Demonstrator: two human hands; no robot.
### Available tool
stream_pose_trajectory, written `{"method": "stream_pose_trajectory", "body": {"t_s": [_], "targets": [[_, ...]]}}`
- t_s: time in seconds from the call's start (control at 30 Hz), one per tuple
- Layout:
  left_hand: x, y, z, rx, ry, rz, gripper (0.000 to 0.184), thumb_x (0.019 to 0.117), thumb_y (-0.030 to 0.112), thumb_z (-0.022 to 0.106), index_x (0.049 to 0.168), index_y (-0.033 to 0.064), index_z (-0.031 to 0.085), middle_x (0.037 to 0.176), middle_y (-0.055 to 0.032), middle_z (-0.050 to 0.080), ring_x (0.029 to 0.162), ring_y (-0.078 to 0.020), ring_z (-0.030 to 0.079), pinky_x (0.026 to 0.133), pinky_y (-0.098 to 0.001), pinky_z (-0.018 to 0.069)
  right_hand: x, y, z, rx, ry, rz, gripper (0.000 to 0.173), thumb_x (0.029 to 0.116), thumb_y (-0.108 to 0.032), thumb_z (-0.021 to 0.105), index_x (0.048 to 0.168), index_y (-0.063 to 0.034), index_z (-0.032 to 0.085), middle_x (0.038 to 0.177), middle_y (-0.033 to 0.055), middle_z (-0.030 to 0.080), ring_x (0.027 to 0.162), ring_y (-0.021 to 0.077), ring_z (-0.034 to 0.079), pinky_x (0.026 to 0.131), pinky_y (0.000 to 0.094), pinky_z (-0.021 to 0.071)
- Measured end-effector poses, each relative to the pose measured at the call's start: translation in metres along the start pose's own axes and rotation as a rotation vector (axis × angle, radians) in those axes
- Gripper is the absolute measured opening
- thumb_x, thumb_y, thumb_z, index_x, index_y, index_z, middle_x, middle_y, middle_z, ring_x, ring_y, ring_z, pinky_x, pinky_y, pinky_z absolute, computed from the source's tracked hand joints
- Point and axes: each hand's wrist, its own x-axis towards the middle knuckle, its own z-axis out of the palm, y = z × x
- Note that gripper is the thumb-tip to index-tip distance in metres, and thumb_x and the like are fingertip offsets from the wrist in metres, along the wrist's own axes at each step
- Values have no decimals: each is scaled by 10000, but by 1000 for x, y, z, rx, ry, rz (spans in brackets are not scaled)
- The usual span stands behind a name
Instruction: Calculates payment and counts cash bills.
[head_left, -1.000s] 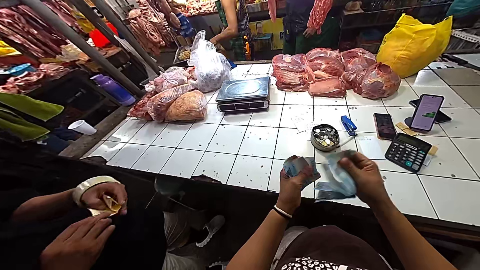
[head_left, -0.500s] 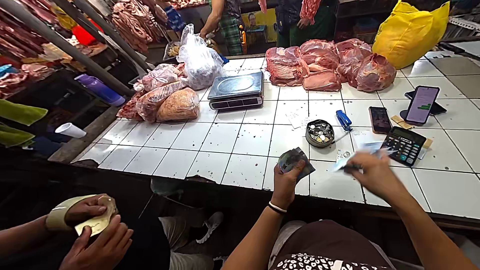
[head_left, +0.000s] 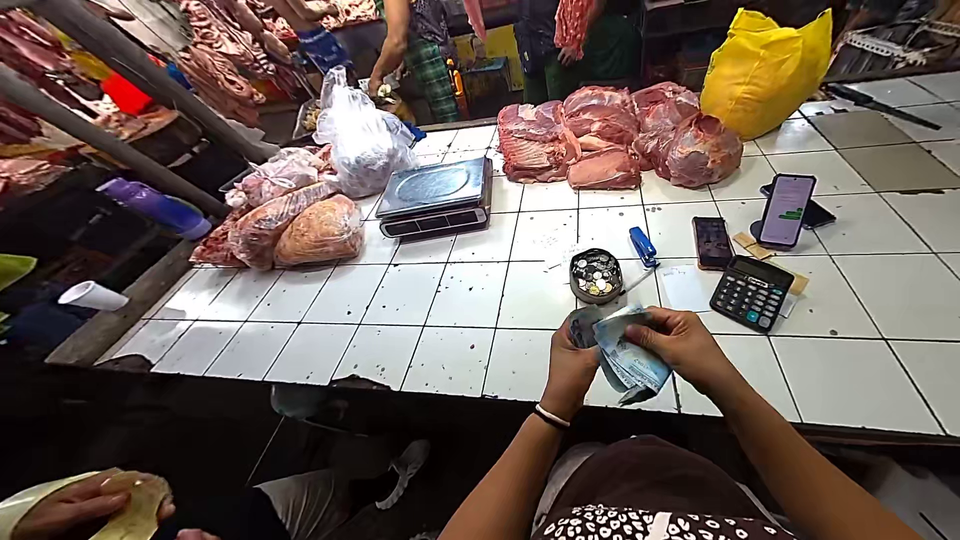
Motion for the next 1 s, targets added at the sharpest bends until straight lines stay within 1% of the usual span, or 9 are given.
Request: {"method": "stream_pose_trajectory", "body": {"t_s": [0.17,0.27,0.4,0.47,0.53,0.67,0.83,0.93,1.0], "targets": [[4,-7,34,-11,70,-163,380,963,-24,635,1325,-40,522,1022,-76,715,875,-129,719,797,-308,623,12,9,-60,176,261,-118,110,1000,-12,592,1091,4,652,919,-10,743,840,48,718,820,253,614],[14,-25,48,7,209,-165,318,996,-8,600,1302,-36,518,942,-70,717,801,-124,715,762,-295,618,11,8,-102,233,311,-204,126,1027,-11,535,1107,-25,632,911,-13,748,837,58,729,822,257,623],[6,-41,71,266,168,322,338,921,-24,645,1229,-120,544,994,-32,704,885,-30,693,842,-228,594,7,5,-131,253,314,-200,126,1016,-2,559,1092,-15,658,909,1,757,839,68,735,825,257,625],[4,-42,84,453,23,638,285,915,25,680,1167,-84,604,1015,-12,720,979,-8,675,988,-252,539,8,6,-140,305,309,-159,130,1031,-9,543,1100,-8,653,912,17,757,834,82,739,816,263,629],[0,-39,105,510,-5,701,290,917,76,700,1166,-52,626,992,-4,740,994,1,668,1055,-285,477,8,7,-145,338,282,-138,134,1035,-2,528,1091,-9,650,903,21,757,822,90,741,807,267,632],[3,-37,137,322,111,392,383,881,52,732,1195,-103,576,847,18,681,776,4,651,744,-183,559,5,9,-149,295,191,-183,127,1008,22,554,1078,-23,650,898,-11,761,823,66,741,805,251,632],[3,-47,146,299,202,66,532,817,-34,715,1315,-76,530,1045,-103,660,881,-65,649,799,-231,559,-1,19,-147,245,19,-368,154,966,25,608,1049,-68,698,936,-81,766,858,14,725,828,223,616],[-5,-53,151,192,249,-205,536,923,-64,623,1426,-55,440,1195,-169,628,972,-138,644,838,-304,558,0,28,-143,255,-52,-462,177,952,30,629,1053,-66,739,1042,-51,778,995,40,725,932,251,597],[-12,-60,154,114,293,-389,398,993,-1,571,1379,-8,477,1062,-120,648,842,-134,645,722,-298,558,1,30,-141,271,-88,-503,179,960,12,626,1050,-73,756,1088,-11,783,1103,99,717,1014,296,570]]}}
